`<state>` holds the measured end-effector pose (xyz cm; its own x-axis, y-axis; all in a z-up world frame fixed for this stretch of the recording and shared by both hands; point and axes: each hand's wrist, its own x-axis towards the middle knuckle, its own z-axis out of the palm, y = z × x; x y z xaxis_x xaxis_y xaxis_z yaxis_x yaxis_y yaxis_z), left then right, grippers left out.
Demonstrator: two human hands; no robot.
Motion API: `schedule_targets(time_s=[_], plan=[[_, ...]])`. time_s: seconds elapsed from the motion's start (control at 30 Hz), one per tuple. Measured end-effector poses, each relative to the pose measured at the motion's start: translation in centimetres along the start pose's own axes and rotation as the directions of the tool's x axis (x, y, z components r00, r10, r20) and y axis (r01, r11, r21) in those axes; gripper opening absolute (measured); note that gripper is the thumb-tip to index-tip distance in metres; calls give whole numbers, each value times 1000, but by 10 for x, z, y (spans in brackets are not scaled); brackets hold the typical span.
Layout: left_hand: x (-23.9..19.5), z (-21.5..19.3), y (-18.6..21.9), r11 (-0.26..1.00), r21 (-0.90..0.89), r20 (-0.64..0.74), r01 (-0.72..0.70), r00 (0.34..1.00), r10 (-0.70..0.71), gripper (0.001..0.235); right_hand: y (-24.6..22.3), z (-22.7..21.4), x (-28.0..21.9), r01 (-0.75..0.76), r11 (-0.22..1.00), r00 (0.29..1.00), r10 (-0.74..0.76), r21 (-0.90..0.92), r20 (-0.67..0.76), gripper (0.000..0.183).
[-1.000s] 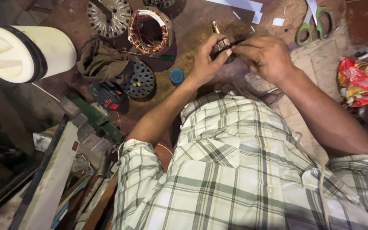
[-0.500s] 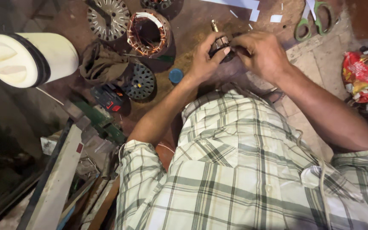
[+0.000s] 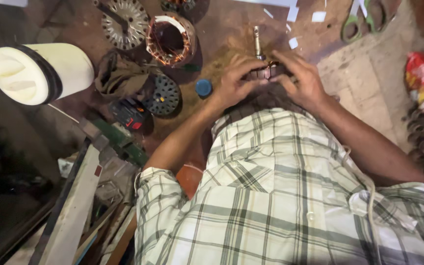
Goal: The person cuts a white strip with scissors and then inserts small white pieces into the slots of a copper-wound rotor. The person handles the rotor and strip repeatedly while working at a cluttered bench.
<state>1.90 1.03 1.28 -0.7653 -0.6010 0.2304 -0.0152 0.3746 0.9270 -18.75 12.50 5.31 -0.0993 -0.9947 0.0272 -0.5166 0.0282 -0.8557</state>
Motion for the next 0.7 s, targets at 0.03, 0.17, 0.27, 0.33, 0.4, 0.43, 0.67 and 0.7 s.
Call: schedule_targets(time_s=[0.03,0.17,0.27,0.33,0.4,0.43,0.67,0.7], plan=[[-8,-1,2,999,40,40,-28,999,27,44,2,3,-9,40,999,999,-40,20,14,56],[-21,7,1,967,224,56,-124,992,115,48,11,8,-19,224,974,974,-224,13,24,54],[-25,17,-1,945,281,-22,-168,983,181,51,8,9,-18,252,967,967,-251,-41,33,52],[-27,22,-5,926,321,-37,-198,975,221,54,5,10,-16,282,956,959,-282,-78,14,49],[-30,27,-7,916,342,-57,-208,969,242,58,4,11,-13,311,947,950,-312,-84,-4,47],[-31,29,-8,916,344,-68,-206,968,244,59,4,11,-12,325,943,945,-326,-71,-16,46],[-19,32,10,949,314,-130,-38,988,83,48,6,4,-12,182,981,982,-184,65,41,42],[-13,28,13,969,248,-124,-14,991,46,49,8,4,-9,107,982,992,-116,155,47,43]])
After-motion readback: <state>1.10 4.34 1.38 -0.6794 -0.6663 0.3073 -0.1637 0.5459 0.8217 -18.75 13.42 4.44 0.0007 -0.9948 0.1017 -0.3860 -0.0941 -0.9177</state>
